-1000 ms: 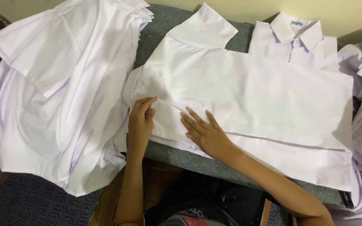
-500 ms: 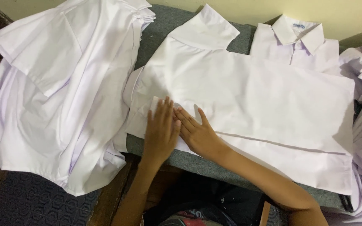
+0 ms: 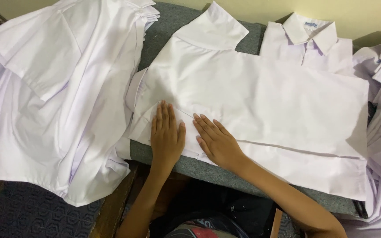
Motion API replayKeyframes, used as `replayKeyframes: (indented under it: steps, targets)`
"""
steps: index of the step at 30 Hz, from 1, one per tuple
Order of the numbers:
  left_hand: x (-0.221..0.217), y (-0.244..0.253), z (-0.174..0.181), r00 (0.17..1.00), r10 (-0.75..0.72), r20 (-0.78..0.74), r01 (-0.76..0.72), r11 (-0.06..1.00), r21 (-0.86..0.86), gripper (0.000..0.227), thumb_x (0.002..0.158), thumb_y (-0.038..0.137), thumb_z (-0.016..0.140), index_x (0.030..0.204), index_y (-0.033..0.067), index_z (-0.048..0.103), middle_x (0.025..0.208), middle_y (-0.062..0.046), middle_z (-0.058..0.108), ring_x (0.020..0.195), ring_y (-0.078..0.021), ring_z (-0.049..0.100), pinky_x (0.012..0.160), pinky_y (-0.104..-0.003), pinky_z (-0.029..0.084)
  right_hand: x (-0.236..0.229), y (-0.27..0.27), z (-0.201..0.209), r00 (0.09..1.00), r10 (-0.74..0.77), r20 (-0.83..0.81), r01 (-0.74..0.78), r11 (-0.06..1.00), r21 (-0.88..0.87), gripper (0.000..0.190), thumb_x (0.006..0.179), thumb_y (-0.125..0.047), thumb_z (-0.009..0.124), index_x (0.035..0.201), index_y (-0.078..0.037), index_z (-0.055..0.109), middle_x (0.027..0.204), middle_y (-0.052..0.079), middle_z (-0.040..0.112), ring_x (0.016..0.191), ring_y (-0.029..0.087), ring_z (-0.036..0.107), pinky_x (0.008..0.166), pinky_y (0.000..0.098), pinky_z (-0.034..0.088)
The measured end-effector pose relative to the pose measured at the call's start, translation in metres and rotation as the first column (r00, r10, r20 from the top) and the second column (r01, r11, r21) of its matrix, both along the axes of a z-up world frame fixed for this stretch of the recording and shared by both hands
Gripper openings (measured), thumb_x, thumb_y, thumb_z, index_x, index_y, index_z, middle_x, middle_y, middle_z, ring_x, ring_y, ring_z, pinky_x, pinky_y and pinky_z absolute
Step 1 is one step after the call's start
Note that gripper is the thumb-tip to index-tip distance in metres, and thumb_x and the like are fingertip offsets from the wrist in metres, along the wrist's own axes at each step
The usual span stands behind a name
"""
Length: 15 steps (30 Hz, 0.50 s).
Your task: Folding a white collared school uniform shirt neatly on a padded work surface.
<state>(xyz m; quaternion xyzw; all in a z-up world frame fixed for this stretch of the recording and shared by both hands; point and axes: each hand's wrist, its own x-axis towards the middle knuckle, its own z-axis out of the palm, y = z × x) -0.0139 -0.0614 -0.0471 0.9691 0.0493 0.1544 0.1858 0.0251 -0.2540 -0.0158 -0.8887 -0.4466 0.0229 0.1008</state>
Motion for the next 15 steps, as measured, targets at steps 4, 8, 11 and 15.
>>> replayKeyframes:
  steps: [4,8,11,15]
  targets:
    - [-0.002,0.0,0.003,1.0,-0.002,0.001,0.002,1.0,0.021,0.065,0.108,0.035,0.038,0.159,-0.0019,0.027,0.167,-0.025,0.023,0.156,-0.0366,0.02,0.123,-0.049,0.016,-0.004,-0.016,0.002,1.0,-0.02,-0.006,0.02,1.0,0.017,0.054,0.113,-0.035,0.025,0.161,-0.01,0.03,0.166,0.01,0.031,0.153,0.024,0.026,0.123,0.0429,0.018]
    - [-0.002,0.0,0.007,1.0,-0.017,0.022,0.017,0.999,0.033,0.066,0.107,0.037,0.04,0.158,-0.0037,0.029,0.165,-0.026,0.026,0.154,-0.0389,0.022,0.122,-0.051,0.018,-0.009,-0.043,0.001,0.997,-0.063,0.033,0.062,0.998,0.022,0.054,0.112,-0.035,0.027,0.161,-0.013,0.03,0.166,0.006,0.031,0.154,0.023,0.025,0.122,0.0432,0.019]
    - [-0.002,0.0,0.008,0.998,-0.032,0.046,0.029,0.998,0.052,0.066,0.106,0.035,0.042,0.156,-0.0061,0.033,0.163,-0.029,0.029,0.153,-0.0417,0.025,0.12,-0.053,0.022,-0.015,-0.068,0.008,0.993,-0.105,0.054,0.104,0.995,0.006,0.054,0.112,-0.037,0.026,0.161,-0.015,0.031,0.166,0.003,0.032,0.154,0.021,0.024,0.123,0.0419,0.015]
    - [-0.002,0.0,0.007,0.995,-0.036,0.092,0.029,0.996,0.084,0.065,0.105,0.035,0.045,0.153,-0.0072,0.038,0.16,-0.03,0.035,0.15,-0.0434,0.031,0.118,-0.053,0.027,-0.017,-0.102,0.008,0.987,-0.109,0.114,0.113,0.993,-0.024,0.054,0.112,-0.039,0.028,0.16,-0.017,0.032,0.167,0.001,0.031,0.154,0.02,0.024,0.124,0.0434,0.012]
